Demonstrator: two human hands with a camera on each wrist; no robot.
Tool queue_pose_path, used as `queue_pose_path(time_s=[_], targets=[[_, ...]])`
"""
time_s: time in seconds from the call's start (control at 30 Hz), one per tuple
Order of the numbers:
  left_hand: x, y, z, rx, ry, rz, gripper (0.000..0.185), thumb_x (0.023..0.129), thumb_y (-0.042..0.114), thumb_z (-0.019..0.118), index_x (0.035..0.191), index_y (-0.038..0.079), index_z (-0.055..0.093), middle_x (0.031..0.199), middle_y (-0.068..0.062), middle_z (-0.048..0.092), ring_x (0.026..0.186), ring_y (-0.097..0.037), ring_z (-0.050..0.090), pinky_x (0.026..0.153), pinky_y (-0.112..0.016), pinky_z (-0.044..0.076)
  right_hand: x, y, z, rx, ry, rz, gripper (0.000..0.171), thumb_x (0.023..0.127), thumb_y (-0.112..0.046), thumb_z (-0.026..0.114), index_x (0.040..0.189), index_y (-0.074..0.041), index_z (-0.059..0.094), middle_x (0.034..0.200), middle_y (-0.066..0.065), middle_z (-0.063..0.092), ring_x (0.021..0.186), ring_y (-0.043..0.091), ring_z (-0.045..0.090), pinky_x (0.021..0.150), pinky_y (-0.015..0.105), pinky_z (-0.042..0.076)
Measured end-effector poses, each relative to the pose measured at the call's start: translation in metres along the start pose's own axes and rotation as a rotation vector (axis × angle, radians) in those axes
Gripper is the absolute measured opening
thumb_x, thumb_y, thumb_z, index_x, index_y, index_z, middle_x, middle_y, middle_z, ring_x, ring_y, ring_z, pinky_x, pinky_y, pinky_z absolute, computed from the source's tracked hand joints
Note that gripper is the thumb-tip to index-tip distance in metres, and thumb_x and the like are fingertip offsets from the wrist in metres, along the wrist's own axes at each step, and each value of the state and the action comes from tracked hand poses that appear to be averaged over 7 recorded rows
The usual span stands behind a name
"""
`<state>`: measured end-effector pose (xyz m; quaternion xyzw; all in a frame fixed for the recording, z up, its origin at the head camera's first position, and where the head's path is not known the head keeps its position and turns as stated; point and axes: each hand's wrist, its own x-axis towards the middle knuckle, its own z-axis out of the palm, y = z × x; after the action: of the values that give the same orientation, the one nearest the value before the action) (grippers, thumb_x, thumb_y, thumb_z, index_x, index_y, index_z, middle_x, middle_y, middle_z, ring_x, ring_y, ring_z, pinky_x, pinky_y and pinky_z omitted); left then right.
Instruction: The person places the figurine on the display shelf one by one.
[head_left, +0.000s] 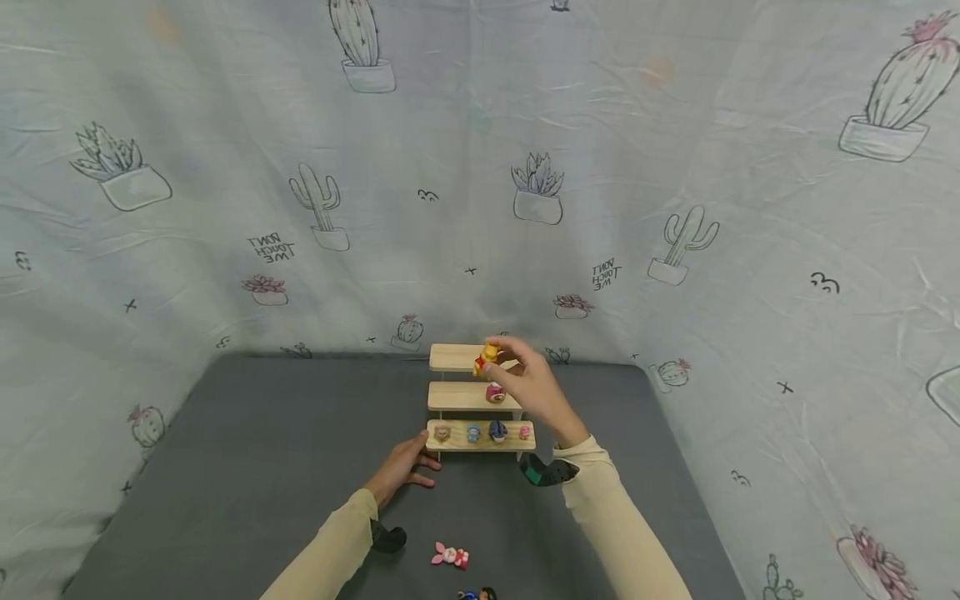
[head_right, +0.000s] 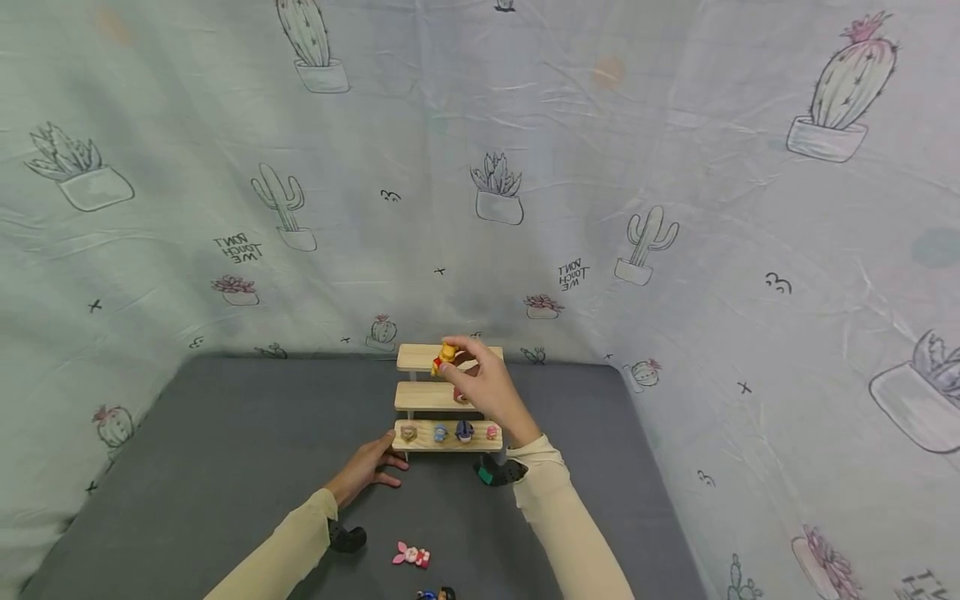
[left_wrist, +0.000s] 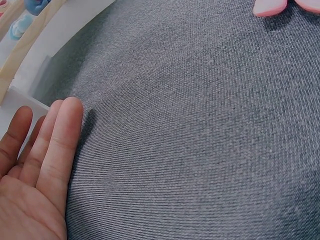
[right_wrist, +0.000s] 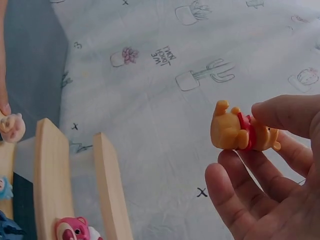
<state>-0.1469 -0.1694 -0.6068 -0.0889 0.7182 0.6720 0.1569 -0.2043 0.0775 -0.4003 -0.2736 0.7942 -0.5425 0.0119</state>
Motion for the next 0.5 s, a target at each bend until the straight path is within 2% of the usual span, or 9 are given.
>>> queue_pose_path(time_s=[0.23,0.5], targets=[[0.003,-0.001,0.002,-0.004,0.007,-0.004,0.076,0.104,0.061,0.040,0.134,-0.008,0.055,0.110,-0.019,0.066,0.091,-0.017,0.068,0.074,-0.039,0.066,0.017,0.002,-0.003,-0.080,-0.008,-0.005,0.037,0.098,-0.018,0.067,0.135,-0.016,0.062,0.118,0.008,0.068,0.107,0.021,0.061,0.084,0.031,0.054],[0.004,0.002,0.004,-0.014,0.024,0.002,0.076,0.105,0.060,0.040,0.132,-0.009,0.056,0.113,-0.022,0.065,0.094,-0.021,0.069,0.073,-0.042,0.066,0.031,0.009,-0.003,-0.186,-0.067,0.008,0.036,0.099,-0.018,0.066,0.135,-0.016,0.061,0.122,0.005,0.067,0.109,0.022,0.062,0.087,0.034,0.053]])
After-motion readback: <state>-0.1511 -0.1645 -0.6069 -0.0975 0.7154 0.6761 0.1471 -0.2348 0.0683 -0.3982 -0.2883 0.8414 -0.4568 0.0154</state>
